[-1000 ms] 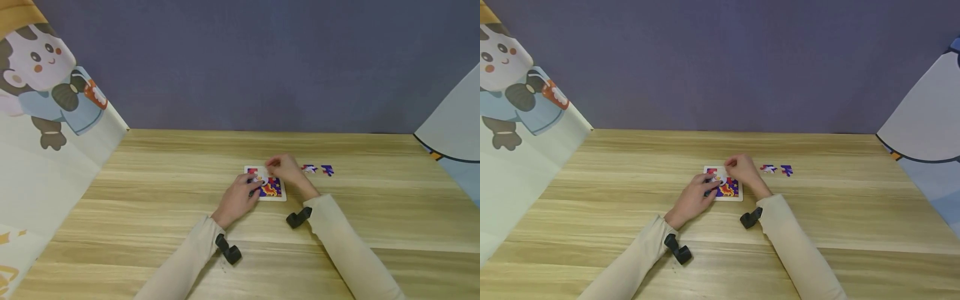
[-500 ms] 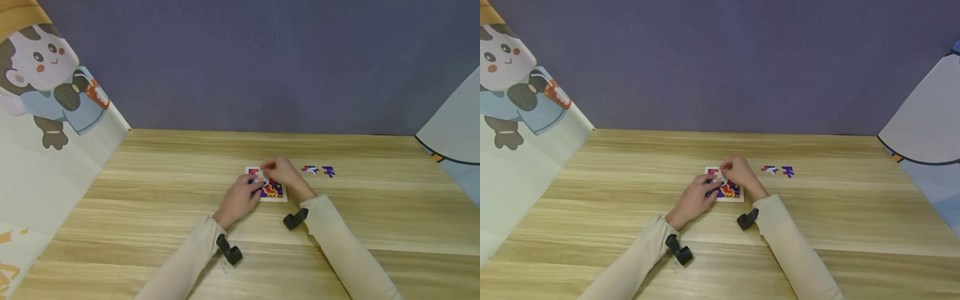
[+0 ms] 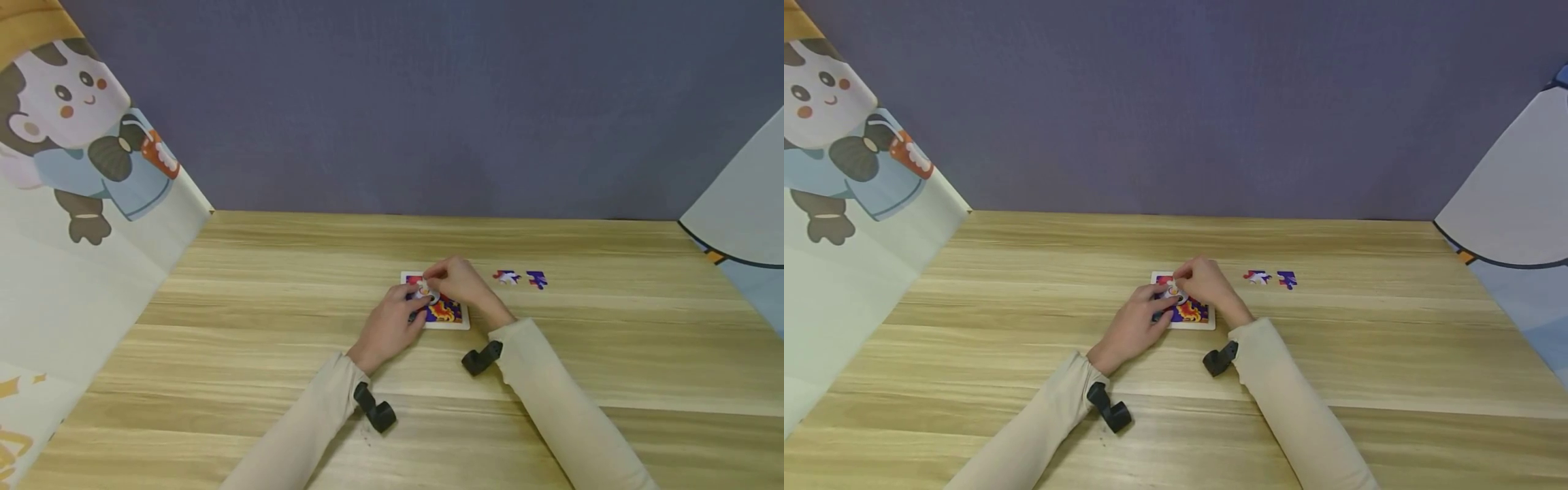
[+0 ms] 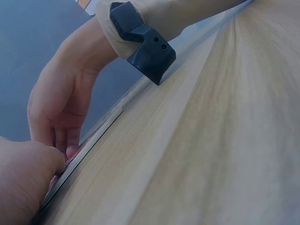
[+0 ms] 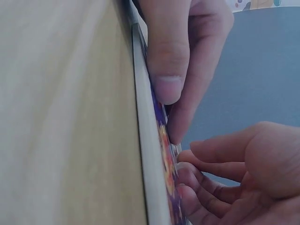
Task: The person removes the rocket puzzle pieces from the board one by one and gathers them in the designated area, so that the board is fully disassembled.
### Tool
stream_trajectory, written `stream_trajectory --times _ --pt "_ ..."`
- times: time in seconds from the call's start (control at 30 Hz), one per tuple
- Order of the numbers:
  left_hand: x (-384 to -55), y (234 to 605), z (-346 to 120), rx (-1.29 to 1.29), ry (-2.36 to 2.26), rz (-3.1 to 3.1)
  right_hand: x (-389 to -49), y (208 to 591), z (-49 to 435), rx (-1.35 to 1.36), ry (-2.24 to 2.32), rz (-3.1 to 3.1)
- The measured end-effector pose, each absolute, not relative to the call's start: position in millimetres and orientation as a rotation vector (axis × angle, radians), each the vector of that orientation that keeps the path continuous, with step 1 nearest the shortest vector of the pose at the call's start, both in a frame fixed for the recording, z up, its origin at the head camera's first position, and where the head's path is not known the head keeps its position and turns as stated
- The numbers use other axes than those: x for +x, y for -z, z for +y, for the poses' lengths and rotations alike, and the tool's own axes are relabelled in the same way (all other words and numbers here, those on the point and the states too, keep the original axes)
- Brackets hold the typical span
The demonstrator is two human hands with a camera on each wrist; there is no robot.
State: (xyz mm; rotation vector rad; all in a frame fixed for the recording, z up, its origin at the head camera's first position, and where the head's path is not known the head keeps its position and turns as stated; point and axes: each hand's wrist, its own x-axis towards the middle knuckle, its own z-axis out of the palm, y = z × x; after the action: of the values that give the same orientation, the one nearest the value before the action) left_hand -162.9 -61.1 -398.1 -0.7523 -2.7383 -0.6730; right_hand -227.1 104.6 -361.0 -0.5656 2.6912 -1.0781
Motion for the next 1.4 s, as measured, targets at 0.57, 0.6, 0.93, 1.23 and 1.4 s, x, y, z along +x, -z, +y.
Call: stream_trajectory --times 0.57,0.6,0.93,1.23,1.4 --pt "-162 400 -65 -0.756 0.676 -2.73 -223 361 105 -0.818 1.048 2.58" --pt "-162 400 -65 -0.756 0.679 -2.73 -223 362 105 -0.814 1.048 2.584" --pt "-154 402 -68 -0.784 0.655 -2.697 -224 366 107 -0.794 1.059 2.594" --pt "-143 402 -68 -0.775 0.646 -2.701 -224 370 110 -0.765 1.13 2.614" --pt "-142 403 -67 -0.763 0.646 -2.705 -222 374 109 -0.668 1.21 2.587"
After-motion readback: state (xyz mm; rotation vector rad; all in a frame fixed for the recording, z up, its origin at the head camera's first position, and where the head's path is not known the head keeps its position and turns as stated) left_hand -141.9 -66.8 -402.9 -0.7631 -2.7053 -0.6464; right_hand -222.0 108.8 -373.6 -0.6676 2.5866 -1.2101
